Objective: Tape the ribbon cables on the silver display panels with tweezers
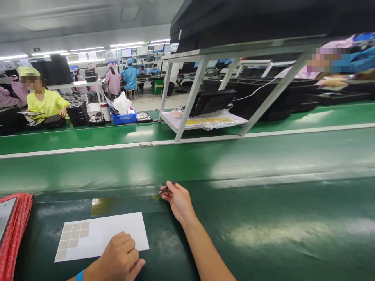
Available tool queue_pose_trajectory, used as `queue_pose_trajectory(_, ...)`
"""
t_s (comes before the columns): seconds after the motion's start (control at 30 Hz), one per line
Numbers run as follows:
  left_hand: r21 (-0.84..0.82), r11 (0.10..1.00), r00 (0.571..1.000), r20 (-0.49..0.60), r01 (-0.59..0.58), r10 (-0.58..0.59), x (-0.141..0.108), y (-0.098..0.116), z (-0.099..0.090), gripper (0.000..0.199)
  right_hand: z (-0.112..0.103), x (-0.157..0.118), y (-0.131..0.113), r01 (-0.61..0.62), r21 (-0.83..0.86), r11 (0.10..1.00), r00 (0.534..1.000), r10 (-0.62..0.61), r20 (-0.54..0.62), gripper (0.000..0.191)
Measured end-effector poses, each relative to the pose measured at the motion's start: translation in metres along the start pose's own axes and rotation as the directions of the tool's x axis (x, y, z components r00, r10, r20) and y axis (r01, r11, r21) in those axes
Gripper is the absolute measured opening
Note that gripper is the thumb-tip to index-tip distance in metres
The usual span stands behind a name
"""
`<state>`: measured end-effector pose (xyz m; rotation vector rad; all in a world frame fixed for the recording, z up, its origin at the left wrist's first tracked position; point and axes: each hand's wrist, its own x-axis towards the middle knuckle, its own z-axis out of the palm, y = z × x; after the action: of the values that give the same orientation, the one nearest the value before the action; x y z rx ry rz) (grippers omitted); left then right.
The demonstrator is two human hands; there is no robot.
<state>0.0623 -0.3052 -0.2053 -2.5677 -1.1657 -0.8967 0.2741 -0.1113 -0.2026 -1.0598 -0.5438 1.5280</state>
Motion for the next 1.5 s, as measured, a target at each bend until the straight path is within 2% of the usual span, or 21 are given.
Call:
queue_pose_trajectory(0.27, -0.073, 0.996, 0.995, -0.085, 0.044, -0.05, -0.009, 0.005, 0.009, 0.026, 0.0, -0.001, -0.002, -0.005, -0.002, 1.0, 1.0, 0.005, 0.007, 0.038)
queue_pose_trajectory(0.63, -0.116, 0.991, 0.995, -0.074, 0.063, -0.072, -0.008, 0.002, 0.007, 0.024, 0.004, -0.002, -0.003, 0.004, 0.015, 1.0, 1.0, -0.004, 0.014, 0.036)
queue_pose_trajectory(0.9, -0.117, 0.989, 0.995, -0.039, 0.09, -0.095, -0.005, 0.003, 0.002, 0.026, 0.003, -0.001, -0.002, 0.008, 0.017, 1.0, 1.0, -0.008, 0.021, 0.041)
queue_pose_trajectory(1.5, -0.1, 0.987, 0.992, 0.02, 0.128, -0.126, -0.001, 0.008, -0.006, 0.04, 0.004, -0.003, -0.004, 0.023, 0.011, 1.0, 0.999, -0.023, 0.026, 0.036)
